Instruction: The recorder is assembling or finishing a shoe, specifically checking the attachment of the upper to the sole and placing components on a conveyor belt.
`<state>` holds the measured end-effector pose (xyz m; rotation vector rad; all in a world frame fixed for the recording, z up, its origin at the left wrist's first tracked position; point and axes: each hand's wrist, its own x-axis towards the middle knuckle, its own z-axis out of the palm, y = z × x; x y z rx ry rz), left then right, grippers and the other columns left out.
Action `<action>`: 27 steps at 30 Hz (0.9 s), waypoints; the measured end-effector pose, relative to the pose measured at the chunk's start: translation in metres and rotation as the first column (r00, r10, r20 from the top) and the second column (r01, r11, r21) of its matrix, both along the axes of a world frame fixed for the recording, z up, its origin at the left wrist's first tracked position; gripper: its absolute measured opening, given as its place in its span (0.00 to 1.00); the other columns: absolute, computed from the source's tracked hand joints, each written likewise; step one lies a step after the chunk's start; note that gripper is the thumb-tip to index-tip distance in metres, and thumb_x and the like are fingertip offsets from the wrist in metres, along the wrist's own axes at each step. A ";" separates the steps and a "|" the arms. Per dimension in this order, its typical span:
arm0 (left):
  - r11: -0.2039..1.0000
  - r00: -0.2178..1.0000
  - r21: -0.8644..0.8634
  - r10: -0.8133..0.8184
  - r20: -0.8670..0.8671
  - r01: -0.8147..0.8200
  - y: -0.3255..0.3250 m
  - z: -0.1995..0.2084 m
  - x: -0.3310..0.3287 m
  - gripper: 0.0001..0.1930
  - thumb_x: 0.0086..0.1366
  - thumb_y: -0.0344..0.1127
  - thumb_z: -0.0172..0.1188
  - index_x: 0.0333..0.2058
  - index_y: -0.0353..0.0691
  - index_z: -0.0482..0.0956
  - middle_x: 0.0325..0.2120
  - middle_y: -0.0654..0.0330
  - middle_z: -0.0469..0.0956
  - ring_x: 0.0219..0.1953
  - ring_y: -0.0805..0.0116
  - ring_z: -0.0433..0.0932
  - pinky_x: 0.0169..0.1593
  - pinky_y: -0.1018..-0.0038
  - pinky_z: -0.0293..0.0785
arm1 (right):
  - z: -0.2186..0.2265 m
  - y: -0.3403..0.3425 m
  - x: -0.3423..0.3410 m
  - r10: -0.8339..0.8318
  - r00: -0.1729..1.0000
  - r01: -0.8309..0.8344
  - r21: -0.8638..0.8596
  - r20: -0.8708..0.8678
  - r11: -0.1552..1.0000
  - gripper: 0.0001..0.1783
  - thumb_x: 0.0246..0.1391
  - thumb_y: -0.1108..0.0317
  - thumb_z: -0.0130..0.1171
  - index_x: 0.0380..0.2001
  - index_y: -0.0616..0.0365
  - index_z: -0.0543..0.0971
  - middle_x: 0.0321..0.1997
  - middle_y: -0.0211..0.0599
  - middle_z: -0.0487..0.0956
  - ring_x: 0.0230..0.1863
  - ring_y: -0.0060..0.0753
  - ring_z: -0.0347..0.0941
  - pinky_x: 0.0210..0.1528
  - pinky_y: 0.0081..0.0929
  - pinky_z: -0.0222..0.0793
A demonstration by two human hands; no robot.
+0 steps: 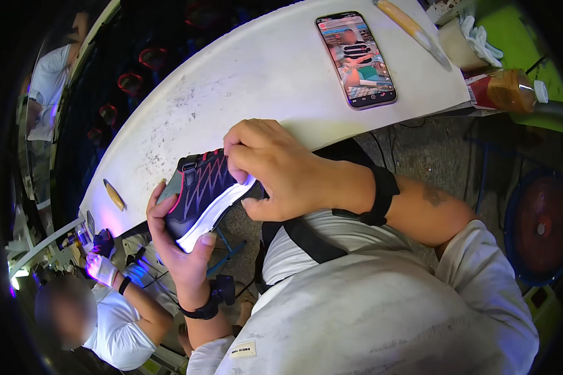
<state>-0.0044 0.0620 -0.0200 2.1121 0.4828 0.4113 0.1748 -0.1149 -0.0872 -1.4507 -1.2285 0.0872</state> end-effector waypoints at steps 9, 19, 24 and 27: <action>0.994 0.998 -0.096 0.058 -0.002 -0.058 -0.002 0.001 0.002 0.43 0.45 0.54 0.80 0.55 0.36 0.71 0.64 0.42 0.63 0.65 0.51 0.66 0.68 0.59 0.61 | 0.003 0.000 0.004 -0.017 0.999 0.020 -0.068 0.045 0.998 0.22 0.35 0.69 0.78 0.33 0.56 0.76 0.50 0.43 0.73 0.50 0.48 0.73 0.53 0.39 0.71; 0.989 0.998 0.140 -0.056 0.036 0.050 -0.001 0.003 0.004 0.39 0.46 0.55 0.79 0.50 0.36 0.73 0.62 0.40 0.65 0.61 0.51 0.70 0.64 0.60 0.65 | 0.020 0.000 0.011 -0.050 0.952 -0.016 -0.214 -0.302 0.977 0.30 0.33 0.67 0.81 0.42 0.57 0.77 0.49 0.41 0.74 0.49 0.48 0.75 0.56 0.43 0.70; 0.966 0.993 0.235 -0.113 0.027 0.104 0.002 0.000 0.002 0.39 0.44 0.56 0.79 0.49 0.38 0.74 0.61 0.39 0.66 0.57 0.52 0.71 0.58 0.62 0.68 | 0.013 -0.002 0.037 0.257 0.951 -0.290 -0.206 -0.170 0.935 0.44 0.45 0.55 0.77 0.65 0.56 0.73 0.58 0.48 0.79 0.56 0.49 0.76 0.60 0.42 0.70; 0.963 0.994 0.251 -0.105 0.018 0.098 0.001 0.001 0.002 0.39 0.45 0.56 0.79 0.49 0.38 0.74 0.61 0.39 0.66 0.57 0.52 0.71 0.58 0.61 0.68 | 0.000 -0.002 0.033 0.209 0.938 -0.283 -0.264 -0.278 0.922 0.35 0.55 0.52 0.69 0.61 0.58 0.77 0.56 0.49 0.82 0.57 0.51 0.77 0.61 0.42 0.70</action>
